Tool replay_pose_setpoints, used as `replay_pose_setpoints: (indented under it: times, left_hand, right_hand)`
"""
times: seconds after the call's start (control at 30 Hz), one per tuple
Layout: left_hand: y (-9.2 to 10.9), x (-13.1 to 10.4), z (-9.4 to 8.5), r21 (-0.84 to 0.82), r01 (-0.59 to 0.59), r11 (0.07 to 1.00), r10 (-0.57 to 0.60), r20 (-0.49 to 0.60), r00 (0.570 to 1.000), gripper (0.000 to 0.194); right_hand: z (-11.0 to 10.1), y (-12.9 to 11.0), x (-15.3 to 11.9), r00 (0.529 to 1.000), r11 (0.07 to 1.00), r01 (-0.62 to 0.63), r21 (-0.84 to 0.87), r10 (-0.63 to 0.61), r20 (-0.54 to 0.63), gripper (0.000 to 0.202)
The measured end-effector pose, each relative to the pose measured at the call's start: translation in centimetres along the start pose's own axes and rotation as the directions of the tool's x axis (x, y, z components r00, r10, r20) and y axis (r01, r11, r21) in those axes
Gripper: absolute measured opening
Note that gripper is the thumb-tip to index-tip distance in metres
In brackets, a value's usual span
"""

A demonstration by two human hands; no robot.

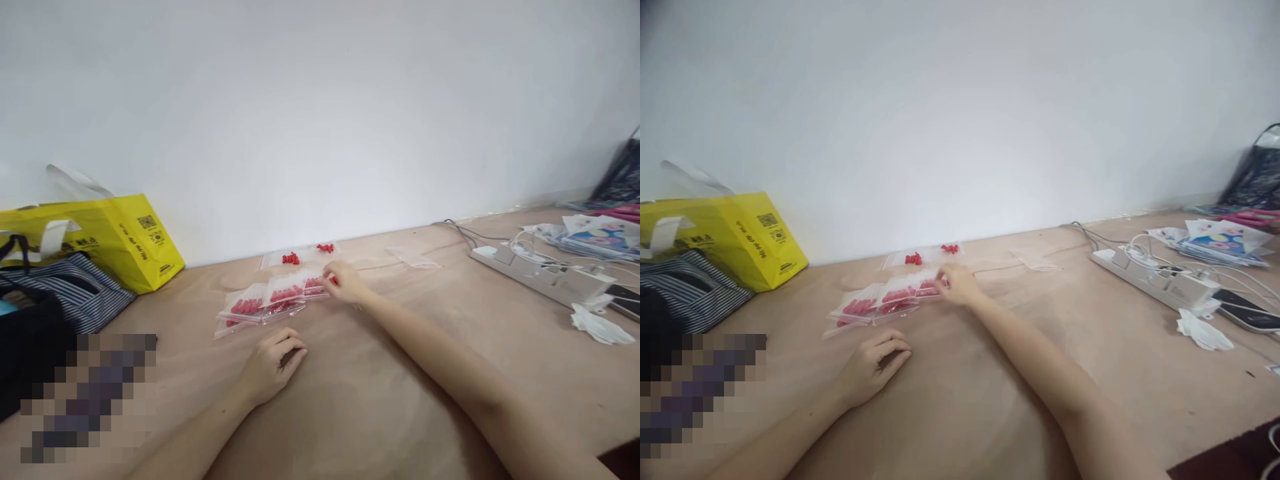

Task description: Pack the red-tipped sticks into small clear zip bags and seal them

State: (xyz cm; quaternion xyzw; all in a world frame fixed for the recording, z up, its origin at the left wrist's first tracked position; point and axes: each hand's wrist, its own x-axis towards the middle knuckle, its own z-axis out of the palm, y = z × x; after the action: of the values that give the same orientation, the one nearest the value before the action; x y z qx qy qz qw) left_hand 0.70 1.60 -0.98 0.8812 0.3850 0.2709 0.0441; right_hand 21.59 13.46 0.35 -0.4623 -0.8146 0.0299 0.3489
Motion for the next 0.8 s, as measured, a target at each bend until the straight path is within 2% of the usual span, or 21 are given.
replay_pose_setpoints:
  times: [0.07,0.1,0.13,0.23,0.33,0.43,0.47,0.5,0.53,0.57,0.6,0.63,0.67,0.7,0.73,0.8]
  left_hand:
    - [0.0,0.0,0.1,-0.006,-0.002,1.000,0.003,0.012,1.000,0.017]
    - [0.0,0.1,0.1,-0.010,-0.004,1.000,0.004,0.015,1.000,0.016]
    - [0.0,0.1,0.1,-0.015,-0.004,1.000,0.005,0.017,1.000,0.016]
    - [0.1,0.3,0.1,-0.023,-0.002,1.000,0.002,0.026,1.000,0.015]
    - [0.3,0.3,0.0,-0.022,0.003,1.000,-0.002,0.037,0.999,0.014]
    - [0.3,0.3,0.0,-0.019,-0.002,1.000,0.002,0.039,0.999,0.014]
    - [0.3,0.3,0.0,-0.017,-0.009,1.000,0.010,0.036,0.999,0.014]
    - [0.3,0.3,0.0,-0.012,-0.020,1.000,0.021,0.027,0.999,0.014]
    - [0.3,0.3,0.0,-0.002,-0.034,0.999,0.034,0.004,0.999,0.013]
    - [0.3,0.3,0.0,0.018,-0.049,0.999,0.049,-0.035,0.998,0.013]
    - [0.4,0.3,-0.1,0.048,-0.058,0.997,0.063,-0.095,0.993,0.015]
    - [0.5,0.3,-0.2,0.083,-0.061,0.995,0.075,-0.174,0.982,0.020]
    - [0.7,0.3,-0.4,0.115,-0.057,0.992,0.086,-0.263,0.961,0.024]
    - [0.8,0.3,-0.6,0.139,-0.058,0.989,0.104,-0.351,0.931,0.028]
    - [1.0,0.3,-0.8,0.152,-0.070,0.986,0.130,-0.434,0.891,0.029]
    - [1.4,0.3,-1.3,0.155,-0.116,0.981,0.183,-0.553,0.813,0.027]
  right_hand:
    - [-1.8,4.2,-0.3,0.982,0.981,-0.177,-0.079,0.171,-0.078,0.023]
    - [-2.7,6.3,-0.6,0.924,0.906,-0.379,-0.187,0.359,-0.134,0.022]
    - [-3.6,8.4,-1.1,0.834,0.790,-0.552,-0.268,0.517,-0.193,0.023]
    - [-5.6,13.3,-2.9,0.686,0.603,-0.723,-0.338,0.684,-0.248,0.038]
    - [-6.7,15.5,-4.4,0.642,0.553,-0.756,-0.351,0.730,-0.233,0.035]
    - [-7.3,15.5,-4.8,0.632,0.541,-0.767,-0.346,0.733,-0.253,0.029]
    - [-7.3,15.0,-4.8,0.646,0.563,-0.760,-0.325,0.710,-0.281,0.031]
    - [-7.2,14.3,-4.9,0.681,0.618,-0.732,-0.288,0.661,-0.315,0.034]
    - [-7.1,13.4,-5.0,0.737,0.705,-0.668,-0.240,0.581,-0.346,0.037]
    - [-6.8,12.2,-5.3,0.805,0.812,-0.553,-0.187,0.462,-0.373,0.041]
    - [-6.4,10.7,-5.8,0.872,0.910,-0.391,-0.137,0.319,-0.370,0.044]
    - [-5.8,9.0,-6.4,0.934,0.973,-0.210,-0.099,0.169,-0.315,0.046]
    - [-5.3,7.1,-7.2,0.973,0.998,-0.023,-0.065,0.007,-0.229,0.049]
    - [-4.7,5.2,-8.0,0.980,0.989,0.145,-0.039,-0.149,-0.132,0.050]
    - [-4.2,3.2,-8.9,0.960,0.961,0.277,-0.024,-0.277,-0.034,0.050]
    - [-3.4,-0.2,-10.2,0.909,0.915,0.403,-0.006,-0.400,0.119,0.047]
